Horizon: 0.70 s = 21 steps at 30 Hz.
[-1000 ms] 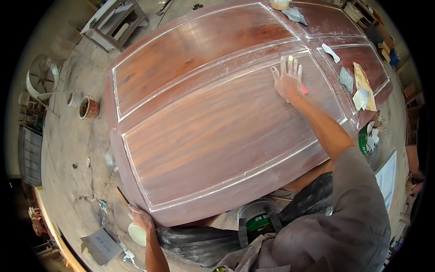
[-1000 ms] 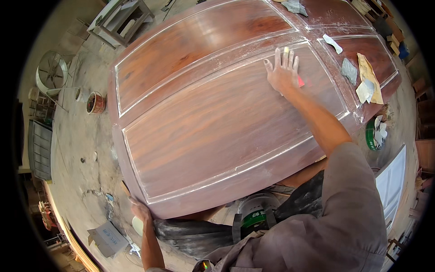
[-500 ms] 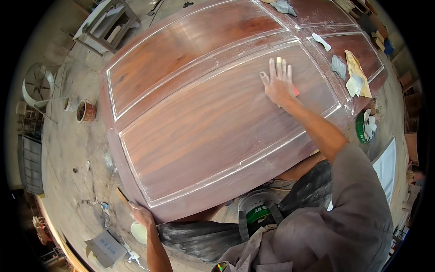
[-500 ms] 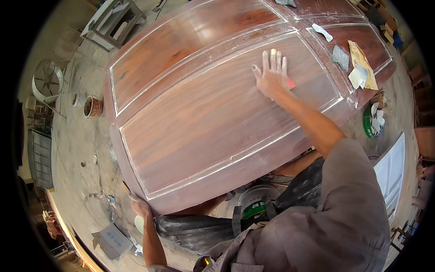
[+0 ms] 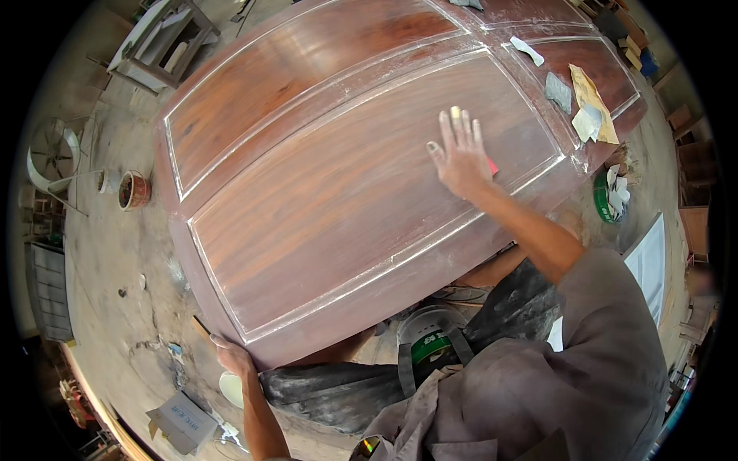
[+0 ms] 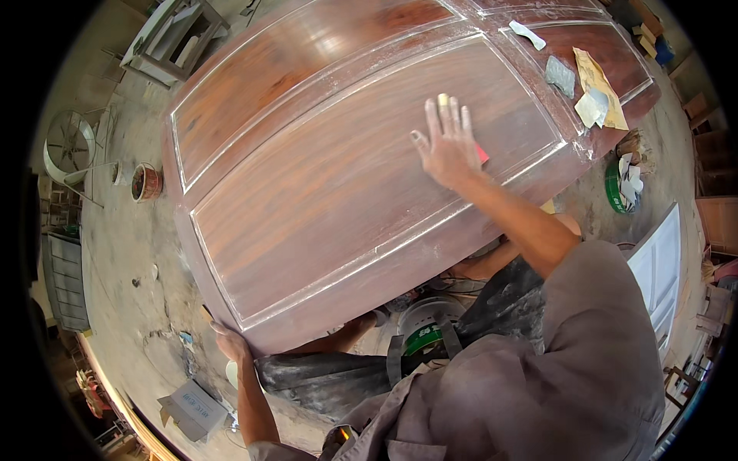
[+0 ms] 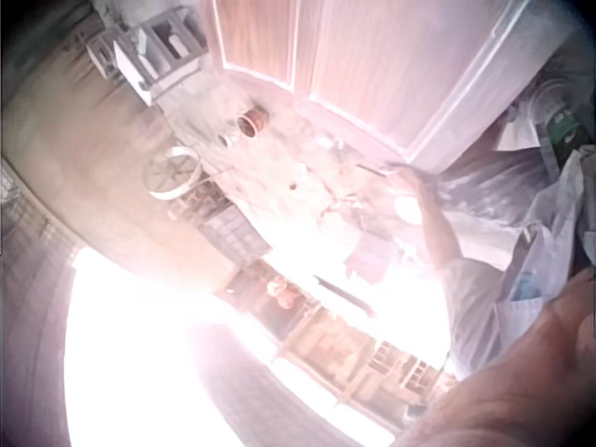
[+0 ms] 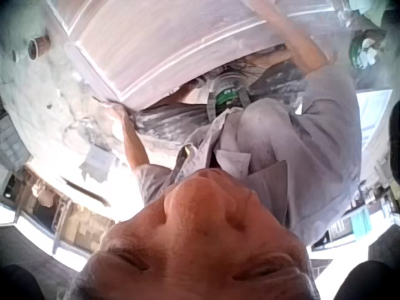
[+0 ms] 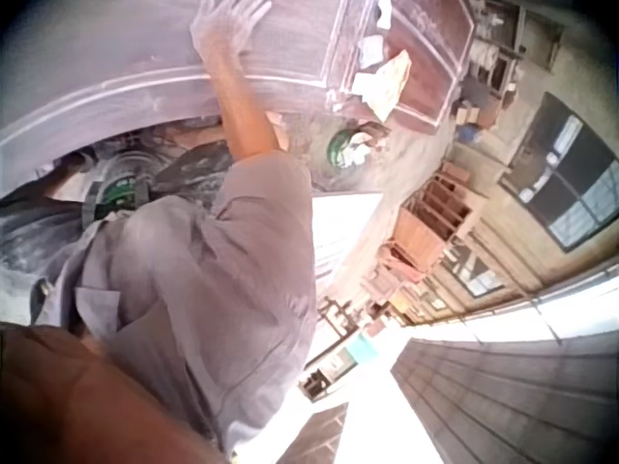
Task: The person is sanding a large wooden door panel with sandpaper. They systematically rub the surface and edges of the door to smooth it, occasionally switching between different pieces of sandpaper.
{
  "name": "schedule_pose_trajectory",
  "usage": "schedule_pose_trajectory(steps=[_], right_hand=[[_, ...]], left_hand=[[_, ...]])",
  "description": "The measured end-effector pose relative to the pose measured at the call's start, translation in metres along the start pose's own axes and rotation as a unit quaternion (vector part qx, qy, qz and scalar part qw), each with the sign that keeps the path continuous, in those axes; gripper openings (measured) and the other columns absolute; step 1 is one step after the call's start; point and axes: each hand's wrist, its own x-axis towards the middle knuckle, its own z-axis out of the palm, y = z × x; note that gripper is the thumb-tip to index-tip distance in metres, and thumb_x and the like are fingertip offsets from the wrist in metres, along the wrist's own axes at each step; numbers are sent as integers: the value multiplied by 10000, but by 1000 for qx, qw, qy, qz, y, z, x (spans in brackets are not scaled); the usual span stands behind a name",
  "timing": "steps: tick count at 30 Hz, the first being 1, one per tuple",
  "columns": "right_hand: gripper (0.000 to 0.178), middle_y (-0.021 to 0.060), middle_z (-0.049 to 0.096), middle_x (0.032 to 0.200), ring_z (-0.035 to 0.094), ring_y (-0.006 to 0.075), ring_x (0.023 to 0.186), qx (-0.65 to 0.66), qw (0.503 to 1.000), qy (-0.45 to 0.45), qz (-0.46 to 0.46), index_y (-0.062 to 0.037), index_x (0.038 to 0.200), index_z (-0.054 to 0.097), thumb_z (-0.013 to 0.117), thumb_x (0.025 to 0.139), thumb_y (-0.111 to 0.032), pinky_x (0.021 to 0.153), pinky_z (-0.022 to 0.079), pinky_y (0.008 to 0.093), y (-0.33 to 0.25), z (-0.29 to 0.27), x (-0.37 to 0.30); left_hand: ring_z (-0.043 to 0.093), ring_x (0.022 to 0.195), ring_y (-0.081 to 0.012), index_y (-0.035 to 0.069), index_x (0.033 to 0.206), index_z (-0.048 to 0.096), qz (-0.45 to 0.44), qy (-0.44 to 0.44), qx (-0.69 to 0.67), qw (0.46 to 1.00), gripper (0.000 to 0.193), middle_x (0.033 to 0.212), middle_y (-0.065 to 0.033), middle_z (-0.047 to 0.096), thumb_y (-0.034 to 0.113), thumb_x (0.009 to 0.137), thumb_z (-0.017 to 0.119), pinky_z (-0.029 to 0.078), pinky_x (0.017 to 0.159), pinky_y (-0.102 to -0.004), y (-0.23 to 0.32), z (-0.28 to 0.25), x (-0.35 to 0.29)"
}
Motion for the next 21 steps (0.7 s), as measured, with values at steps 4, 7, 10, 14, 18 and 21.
schedule_pose_trajectory(steps=[4,7,10,14,18,21], right_hand=[[743,214,244,1674,172,388,1566,202,951,-103,-210,-20,1607,278,354,1072,-529,1274,103,545,-217,-24,-58],[735,214,255,1670,183,389,1563,167,963,-79,-198,-11,1599,294,337,1075,-525,1273,108,543,-171,-21,-54],[684,282,263,1640,202,423,1549,8,997,-29,-76,37,1579,290,317,1101,-452,1265,140,549,18,-13,-20],[657,311,286,1617,236,440,1532,-92,992,2,89,48,1577,283,293,1112,-416,1255,156,559,122,-3,-5],[752,209,315,1646,249,385,1540,135,979,-60,-137,-11,1581,341,373,1058,-550,1264,131,556,-140,-29,-67],[748,236,325,1627,246,415,1532,242,945,-66,-212,35,1565,342,446,1048,-496,1259,149,569,-201,-37,-75]], left_hand=[[630,1135,-493,-76,1303,638,-51,-49,32,997,859,1191,-340,672,623,1075,194,463,993,-531,-9,1,9],[608,1189,-494,-86,1312,630,-63,-42,27,997,917,1237,-340,657,669,1053,179,444,1035,-525,-22,-4,10],[594,1225,-480,-73,1341,613,-64,-64,22,996,823,1283,-328,639,595,1089,205,448,1053,-492,3,-10,0],[582,1247,-479,-88,1360,591,-3,-50,-5,999,801,1318,-323,623,575,1095,228,445,1063,-488,-17,9,11],[594,1229,-476,-85,1342,608,-26,-38,20,999,801,1294,-316,643,574,1095,227,451,1058,-489,-28,2,12],[611,1201,-475,-66,1323,634,-54,-54,35,996,822,1262,-309,663,599,1084,214,461,1045,-494,-9,2,9]])
